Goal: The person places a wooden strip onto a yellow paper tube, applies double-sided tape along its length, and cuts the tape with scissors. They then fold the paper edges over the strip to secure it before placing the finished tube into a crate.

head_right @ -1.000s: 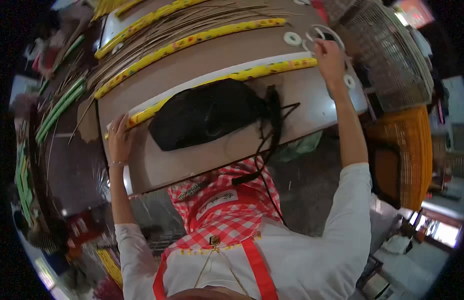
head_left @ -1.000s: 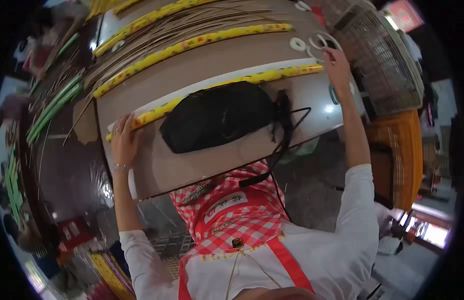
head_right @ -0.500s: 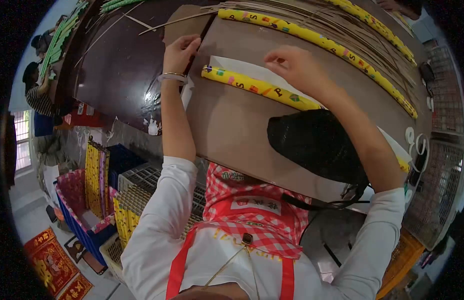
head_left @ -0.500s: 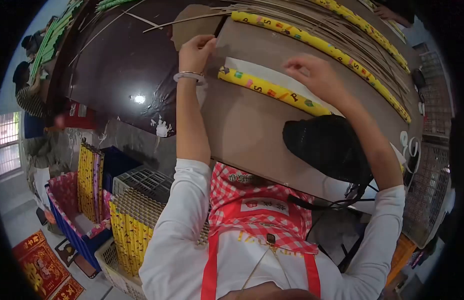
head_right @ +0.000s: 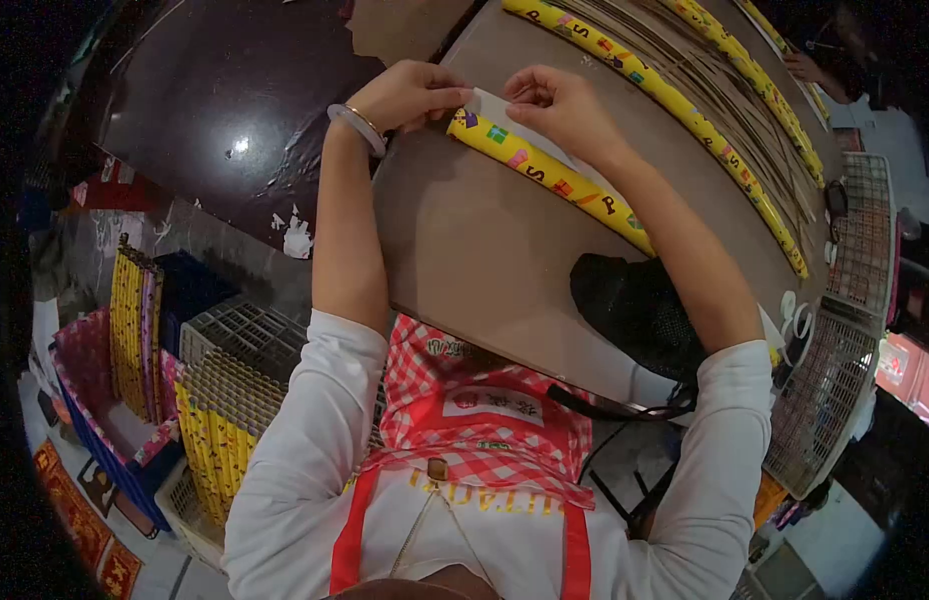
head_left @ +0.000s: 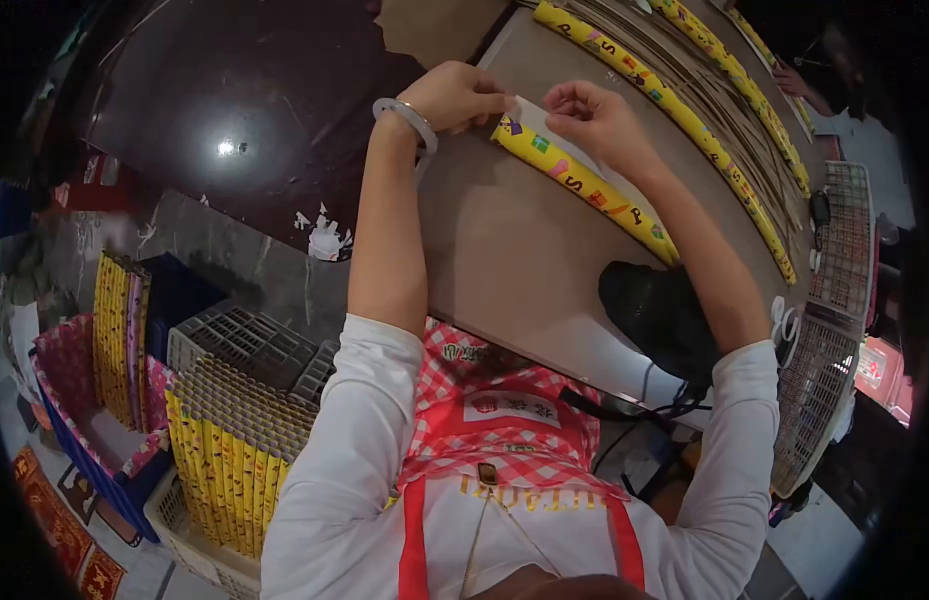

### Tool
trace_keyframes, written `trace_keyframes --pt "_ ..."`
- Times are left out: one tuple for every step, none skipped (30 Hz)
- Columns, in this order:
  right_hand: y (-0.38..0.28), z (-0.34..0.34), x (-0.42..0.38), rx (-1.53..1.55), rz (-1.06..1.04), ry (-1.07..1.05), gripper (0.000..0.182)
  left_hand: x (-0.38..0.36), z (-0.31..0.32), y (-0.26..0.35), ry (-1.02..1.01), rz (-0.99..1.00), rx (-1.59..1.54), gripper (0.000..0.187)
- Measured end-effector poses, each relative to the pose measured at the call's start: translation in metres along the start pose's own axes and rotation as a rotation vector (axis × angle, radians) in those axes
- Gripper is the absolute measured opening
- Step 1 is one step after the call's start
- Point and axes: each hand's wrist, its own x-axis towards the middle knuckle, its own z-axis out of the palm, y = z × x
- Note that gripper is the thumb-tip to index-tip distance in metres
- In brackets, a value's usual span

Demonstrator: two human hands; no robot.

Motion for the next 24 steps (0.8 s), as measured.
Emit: trace_keyframes --pt "0.001 -0.001 0.001 -0.010 0.000 -0.004 0.025 0.000 0.000 0.000 0.004 0.005 -0.009 0.029" --pt "0.001 0.000 0.001 -0.038 0.014 -0.004 0.023 0.001 0.001 0.000 -0.014 0.012 0.003 0.027" --pt "0.000 0.000 0.001 -0.065 0.028 -0.003 0.022 0.001 0.002 0.001 -0.032 0.018 0.015 0.024" --pt "-0.001 0.001 0.001 -0.075 0.027 -0.007 0.022 0.001 0.002 0.001 -0.027 0.023 0.007 0.024" --pt "-0.002 0.002 0.001 -0.057 0.007 -0.018 0.024 0.001 0.002 0.002 -0.031 0.004 0.003 0.023" --pt "-0.004 0.003 0.001 -0.039 -0.014 -0.029 0.025 0.001 0.001 0.003 -0.034 -0.014 -0.002 0.021" --pt "-0.004 0.005 0.004 -0.047 -0.014 -0.033 0.025 0.001 0.001 0.002 -0.030 -0.010 -0.009 0.021" --pt "-0.005 0.007 0.007 -0.068 -0.024 0.004 0.026 0.001 0.001 0.001 -0.028 0.001 -0.022 0.020" --pt "-0.006 0.010 0.009 -0.086 -0.032 0.040 0.027 0.002 0.002 0.001 -0.027 0.010 -0.034 0.020" --pt "-0.007 0.012 0.010 -0.089 -0.031 0.040 0.027 0.002 0.002 0.000 -0.027 0.011 -0.037 0.020" --pt "-0.009 0.014 0.012 -0.188 -0.006 0.030 0.026 0.003 0.002 0.000 -0.016 0.012 -0.027 0.020" --pt "-0.010 0.015 0.013 -0.286 0.019 0.021 0.026 0.003 0.002 -0.001 -0.004 0.012 -0.017 0.020" --pt "-0.012 0.015 0.012 -0.288 0.019 0.022 0.026 0.002 0.001 -0.002 -0.004 0.014 -0.018 0.020" --pt "-0.013 0.013 0.012 -0.281 0.015 0.025 0.026 0.001 -0.001 -0.001 -0.017 0.013 -0.028 0.020" --pt "-0.014 0.012 0.011 -0.274 0.012 0.027 0.025 0.000 -0.002 0.000 -0.030 0.011 -0.039 0.021" --pt "-0.014 0.011 0.010 -0.275 0.015 0.028 0.025 -0.001 -0.002 0.002 -0.033 0.012 -0.040 0.021" --pt "-0.013 0.011 0.009 -0.255 -0.003 0.020 0.025 -0.001 -0.002 0.004 -0.039 -0.016 -0.024 0.021" --pt "-0.012 0.011 0.008 -0.236 -0.021 0.013 0.026 -0.001 -0.002 0.005 -0.046 -0.044 -0.007 0.022" --pt "-0.011 0.011 0.007 -0.236 -0.020 0.018 0.026 0.000 -0.002 0.004 -0.049 -0.041 -0.005 0.022" --pt "-0.012 0.013 0.006 -0.240 -0.041 0.068 0.023 0.001 -0.001 0.004 -0.037 -0.033 0.012 0.022" --pt "-0.014 0.016 0.004 -0.242 -0.061 0.116 0.020 0.003 -0.001 0.002 -0.024 -0.027 0.028 0.022" --pt "-0.016 0.017 0.003 -0.242 -0.061 0.116 0.020 0.004 0.000 0.001 -0.024 -0.027 0.028 0.022" --pt "-0.019 0.019 0.002 -0.505 -0.265 0.243 0.016 0.003 0.000 0.001 -0.023 -0.011 0.002 0.021" --pt "-0.022 0.020 0.001 -0.766 -0.470 0.370 0.012 0.002 0.000 0.002 -0.023 0.004 -0.024 0.021"
